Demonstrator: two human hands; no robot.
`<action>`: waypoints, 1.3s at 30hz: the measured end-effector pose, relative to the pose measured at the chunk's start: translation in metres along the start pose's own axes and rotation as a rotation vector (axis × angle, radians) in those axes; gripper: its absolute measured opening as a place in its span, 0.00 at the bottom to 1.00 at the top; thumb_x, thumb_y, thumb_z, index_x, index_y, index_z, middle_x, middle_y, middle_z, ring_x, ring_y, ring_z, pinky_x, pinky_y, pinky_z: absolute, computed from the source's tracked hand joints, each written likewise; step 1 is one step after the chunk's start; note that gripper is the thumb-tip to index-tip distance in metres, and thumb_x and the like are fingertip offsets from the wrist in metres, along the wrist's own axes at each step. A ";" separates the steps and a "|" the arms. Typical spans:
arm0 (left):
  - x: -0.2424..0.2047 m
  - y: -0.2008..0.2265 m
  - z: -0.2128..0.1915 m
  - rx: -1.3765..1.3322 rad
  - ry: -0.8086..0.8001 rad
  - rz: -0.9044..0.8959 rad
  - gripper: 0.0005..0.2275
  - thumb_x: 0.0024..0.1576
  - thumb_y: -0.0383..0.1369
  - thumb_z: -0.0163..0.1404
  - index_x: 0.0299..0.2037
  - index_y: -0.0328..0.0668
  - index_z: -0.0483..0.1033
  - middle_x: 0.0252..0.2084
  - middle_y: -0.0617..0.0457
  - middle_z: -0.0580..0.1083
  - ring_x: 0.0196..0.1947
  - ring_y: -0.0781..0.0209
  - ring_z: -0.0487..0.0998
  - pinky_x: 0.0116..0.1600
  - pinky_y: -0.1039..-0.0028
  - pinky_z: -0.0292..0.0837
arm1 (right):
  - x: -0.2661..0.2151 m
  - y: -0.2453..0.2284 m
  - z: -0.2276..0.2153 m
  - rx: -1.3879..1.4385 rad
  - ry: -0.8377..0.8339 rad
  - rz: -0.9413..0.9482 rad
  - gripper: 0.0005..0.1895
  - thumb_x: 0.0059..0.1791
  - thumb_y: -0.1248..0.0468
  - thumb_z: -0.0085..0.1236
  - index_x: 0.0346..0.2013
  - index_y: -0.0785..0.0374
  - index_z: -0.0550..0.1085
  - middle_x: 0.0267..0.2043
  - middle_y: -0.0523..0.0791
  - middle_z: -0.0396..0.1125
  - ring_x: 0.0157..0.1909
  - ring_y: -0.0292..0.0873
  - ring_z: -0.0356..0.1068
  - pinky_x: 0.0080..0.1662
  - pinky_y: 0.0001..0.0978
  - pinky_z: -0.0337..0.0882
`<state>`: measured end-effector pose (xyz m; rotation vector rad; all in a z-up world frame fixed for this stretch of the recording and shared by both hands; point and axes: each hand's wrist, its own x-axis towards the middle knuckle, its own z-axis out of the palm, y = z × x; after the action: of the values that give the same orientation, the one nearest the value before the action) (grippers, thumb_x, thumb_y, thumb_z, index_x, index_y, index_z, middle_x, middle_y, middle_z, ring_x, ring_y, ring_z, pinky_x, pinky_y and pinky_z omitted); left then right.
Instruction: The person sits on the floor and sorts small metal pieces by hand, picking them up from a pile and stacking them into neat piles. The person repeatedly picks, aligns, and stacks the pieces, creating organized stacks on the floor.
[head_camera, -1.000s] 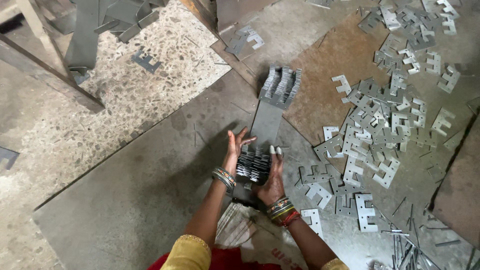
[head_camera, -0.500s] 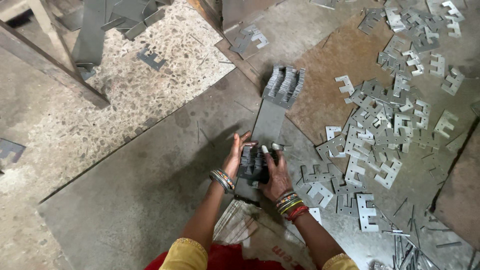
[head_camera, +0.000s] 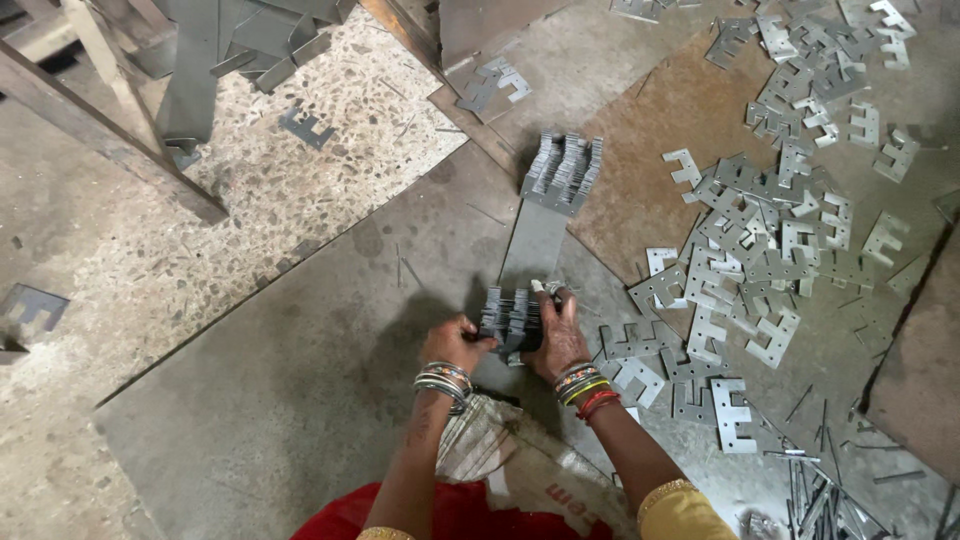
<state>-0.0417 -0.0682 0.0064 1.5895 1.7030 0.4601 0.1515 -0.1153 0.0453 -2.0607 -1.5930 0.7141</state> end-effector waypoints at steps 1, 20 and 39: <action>-0.002 0.003 0.001 -0.021 0.019 0.023 0.16 0.39 0.38 0.72 0.32 0.43 0.79 0.31 0.50 0.81 0.33 0.56 0.84 0.42 0.67 0.78 | 0.001 0.002 -0.001 0.008 -0.026 -0.024 0.63 0.27 0.66 0.77 0.71 0.52 0.52 0.71 0.56 0.44 0.66 0.64 0.59 0.62 0.49 0.68; 0.032 -0.031 0.002 -0.096 -0.206 0.343 0.15 0.39 0.35 0.71 0.31 0.40 0.80 0.31 0.52 0.81 0.32 0.60 0.83 0.42 0.70 0.78 | 0.010 0.018 -0.021 -0.018 -0.209 -0.123 0.69 0.26 0.66 0.79 0.74 0.56 0.46 0.75 0.56 0.36 0.69 0.65 0.56 0.65 0.46 0.66; 0.040 0.002 0.020 -0.196 -0.455 0.602 0.56 0.38 0.19 0.65 0.77 0.54 0.40 0.75 0.43 0.56 0.76 0.46 0.57 0.75 0.63 0.54 | -0.024 0.035 0.062 0.232 0.346 -0.187 0.71 0.26 0.65 0.77 0.72 0.74 0.39 0.72 0.68 0.40 0.73 0.73 0.43 0.70 0.54 0.49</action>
<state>-0.0242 -0.0340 -0.0160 1.8704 0.8050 0.4885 0.1336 -0.1453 -0.0210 -1.7307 -1.4088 0.4242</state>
